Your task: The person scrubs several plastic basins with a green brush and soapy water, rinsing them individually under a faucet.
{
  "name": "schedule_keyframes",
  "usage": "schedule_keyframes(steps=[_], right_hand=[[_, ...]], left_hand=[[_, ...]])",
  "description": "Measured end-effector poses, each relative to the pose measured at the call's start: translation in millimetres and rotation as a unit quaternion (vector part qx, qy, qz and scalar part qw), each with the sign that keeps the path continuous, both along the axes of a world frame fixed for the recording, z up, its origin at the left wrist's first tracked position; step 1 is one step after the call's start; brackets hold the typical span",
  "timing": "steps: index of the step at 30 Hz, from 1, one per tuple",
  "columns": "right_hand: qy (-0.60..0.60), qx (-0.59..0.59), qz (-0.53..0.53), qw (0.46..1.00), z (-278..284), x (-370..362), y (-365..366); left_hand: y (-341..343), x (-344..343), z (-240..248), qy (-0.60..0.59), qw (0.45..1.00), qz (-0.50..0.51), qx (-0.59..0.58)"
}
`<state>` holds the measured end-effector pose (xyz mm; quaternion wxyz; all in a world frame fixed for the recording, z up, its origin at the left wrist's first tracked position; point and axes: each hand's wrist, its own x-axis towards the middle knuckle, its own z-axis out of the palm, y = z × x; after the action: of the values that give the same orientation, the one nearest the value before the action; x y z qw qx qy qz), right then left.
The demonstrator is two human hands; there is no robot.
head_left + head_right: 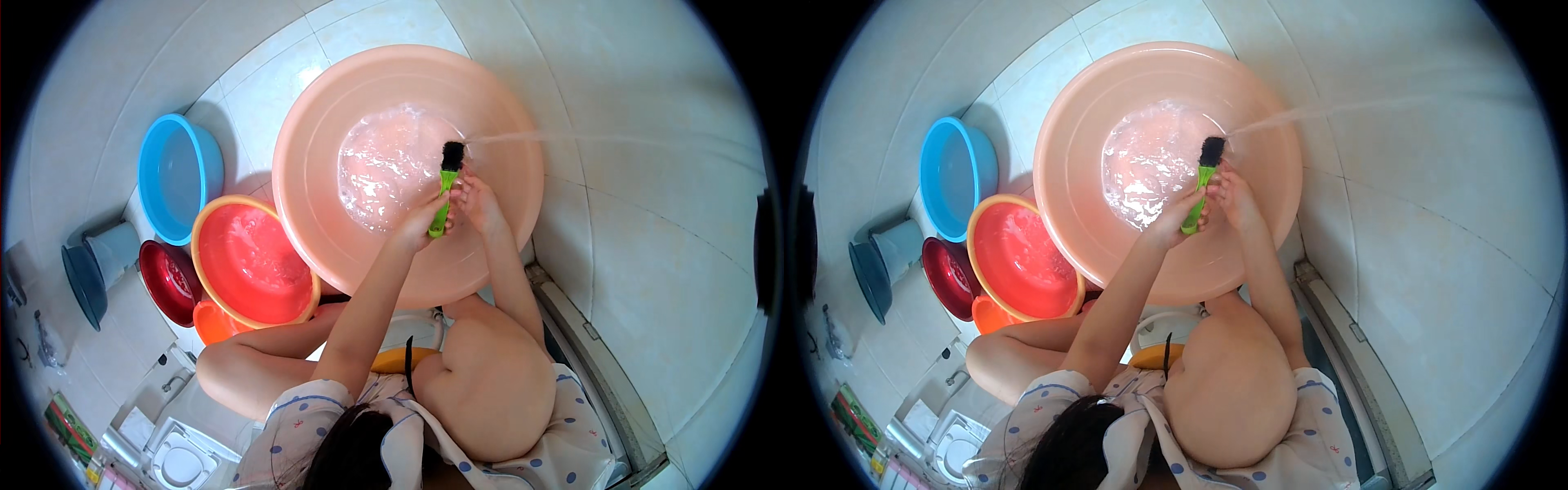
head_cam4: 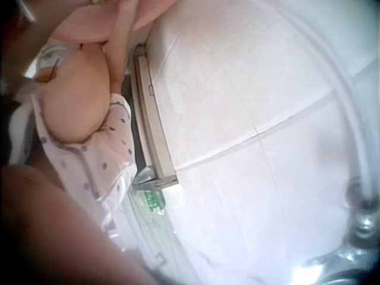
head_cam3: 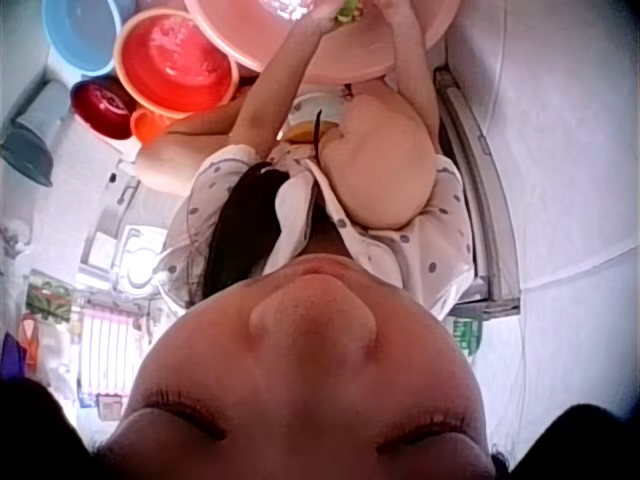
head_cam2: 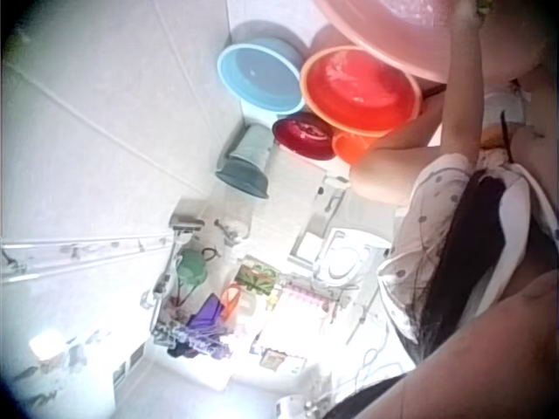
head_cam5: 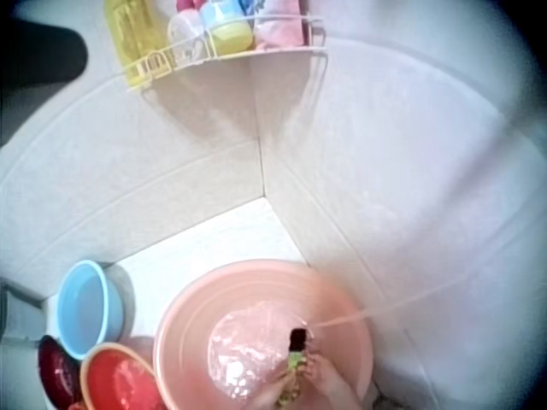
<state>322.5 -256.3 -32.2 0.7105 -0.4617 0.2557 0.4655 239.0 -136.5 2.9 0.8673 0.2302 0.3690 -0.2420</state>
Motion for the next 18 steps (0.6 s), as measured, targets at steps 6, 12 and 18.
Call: schedule_keyframes(steps=[6, 12, 18], right_hand=[[-0.033, -0.036, -0.044, 0.998, 19.7, -2.5, 10.6], [-0.082, 0.064, -0.136, 0.985, 27.1, 4.3, 15.5], [-0.067, 0.072, -0.068, 0.993, 27.7, 8.4, 11.1]], left_hand=[[0.7, 22.3, -5.4, 0.008, 0.999, 0.003, -0.034], [3.5, 44.9, -2.9, 0.032, 0.985, 0.081, -0.147], [3.4, 42.0, -15.0, 0.013, 0.986, 0.039, -0.162]])
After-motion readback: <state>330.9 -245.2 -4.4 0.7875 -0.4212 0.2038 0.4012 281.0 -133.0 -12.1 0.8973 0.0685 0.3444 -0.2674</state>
